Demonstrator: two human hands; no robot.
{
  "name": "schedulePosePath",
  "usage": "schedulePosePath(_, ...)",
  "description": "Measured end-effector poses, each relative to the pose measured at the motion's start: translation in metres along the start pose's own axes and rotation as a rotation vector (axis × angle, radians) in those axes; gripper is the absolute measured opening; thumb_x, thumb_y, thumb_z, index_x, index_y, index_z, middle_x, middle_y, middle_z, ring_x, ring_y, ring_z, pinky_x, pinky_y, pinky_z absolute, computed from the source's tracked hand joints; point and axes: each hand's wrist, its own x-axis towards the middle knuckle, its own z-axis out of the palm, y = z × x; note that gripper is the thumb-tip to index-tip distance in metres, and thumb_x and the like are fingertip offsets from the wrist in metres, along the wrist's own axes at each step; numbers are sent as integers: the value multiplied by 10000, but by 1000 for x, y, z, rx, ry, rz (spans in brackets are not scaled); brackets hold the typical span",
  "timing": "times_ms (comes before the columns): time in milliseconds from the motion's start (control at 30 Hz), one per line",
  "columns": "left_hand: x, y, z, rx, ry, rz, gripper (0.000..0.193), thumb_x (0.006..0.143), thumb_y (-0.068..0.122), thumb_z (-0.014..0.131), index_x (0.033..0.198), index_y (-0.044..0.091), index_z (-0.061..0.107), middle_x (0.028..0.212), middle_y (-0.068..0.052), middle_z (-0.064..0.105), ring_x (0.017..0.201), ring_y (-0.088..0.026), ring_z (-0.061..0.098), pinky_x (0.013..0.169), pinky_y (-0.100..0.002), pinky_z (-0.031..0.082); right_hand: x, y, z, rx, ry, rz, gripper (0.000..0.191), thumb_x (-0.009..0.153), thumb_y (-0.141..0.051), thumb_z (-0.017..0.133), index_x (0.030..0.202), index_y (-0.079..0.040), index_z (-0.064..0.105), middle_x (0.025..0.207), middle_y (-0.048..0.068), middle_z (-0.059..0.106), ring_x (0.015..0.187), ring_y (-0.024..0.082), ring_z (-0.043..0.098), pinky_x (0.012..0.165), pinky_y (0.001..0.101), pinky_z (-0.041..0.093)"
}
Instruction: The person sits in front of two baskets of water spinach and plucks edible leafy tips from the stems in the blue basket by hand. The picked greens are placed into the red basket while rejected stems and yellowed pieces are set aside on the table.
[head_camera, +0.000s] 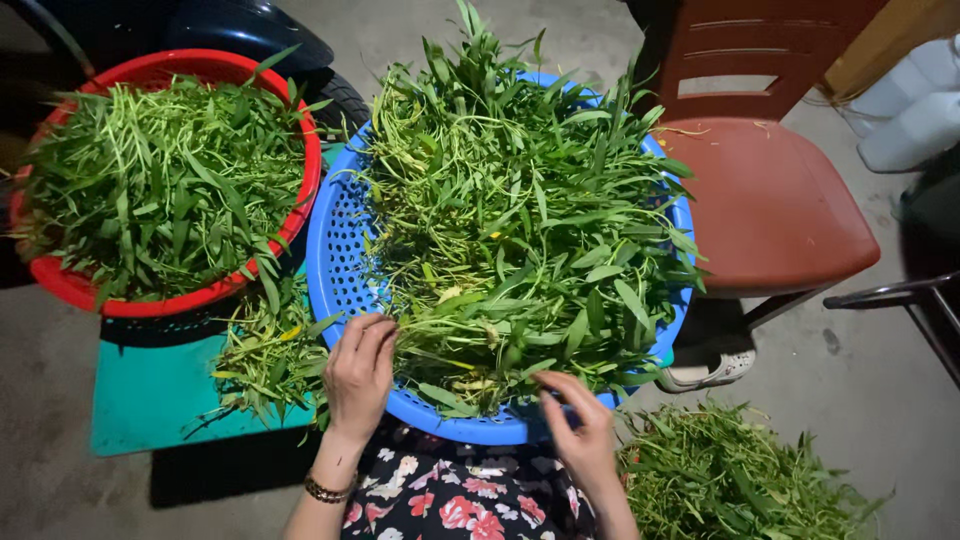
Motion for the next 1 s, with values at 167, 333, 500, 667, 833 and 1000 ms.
schedulePosePath(167, -3, 10, 10, -28, -144, 67, 176, 893, 70, 692, 1065, 72, 657, 1119, -84, 684, 874, -316, 695, 723, -402, 549, 26, -1, 39, -246, -328, -295, 486, 838, -61, 708, 1321, -88, 661, 1318, 191, 654, 1234, 384, 601, 1006, 443, 485)
schedulePosePath(333, 6, 3, 2, -28, 33, 64, 163, 939, 45, 666, 1094, 63, 618, 1124, -92, 674, 895, -303, 703, 732, -378, 563, 56, 24, 50, -456, -269, -160, 507, 887, -141, 713, 1372, -129, 564, 1320, 166, 623, 1185, 383, 606, 963, 434, 503)
schedulePosePath(500, 14, -29, -36, -154, 284, -274, 132, 1028, 2, 591, 1159, 17, 588, 1034, -97, 675, 780, -183, 650, 654, -303, 517, 57, 30, 48, -400, -240, -123, 554, 864, -142, 721, 1397, -142, 571, 1219, 116, 674, 1117, 343, 642, 915, 409, 524)
schedulePosePath(667, 12, -44, -28, -328, 56, -443, 186, 982, 67, 613, 1155, 15, 657, 891, -32, 730, 641, -84, 611, 510, -242, 487, 52, 4, 22, -153, -240, 12, 408, 881, -131, 713, 1286, -93, 671, 1147, 89, 729, 1015, 234, 711, 820, 333, 549)
schedulePosePath(833, -9, -44, 0, -397, -38, -497, 161, 959, 110, 678, 1060, 1, 740, 765, -14, 683, 603, -43, 507, 503, -232, 420, 47, -32, -2, -21, -92, -120, 247, 901, -55, 671, 1135, -32, 745, 1127, 106, 775, 1034, 191, 744, 885, 306, 566)
schedulePosePath(1000, -27, -30, 6, -456, -88, -500, 158, 935, 119, 704, 1028, -1, 748, 705, -2, 606, 593, -31, 434, 493, -235, 382, 46, -65, 6, -167, -20, -383, 267, 851, -22, 717, 1115, -54, 734, 1136, 86, 753, 1072, 230, 714, 933, 338, 553)
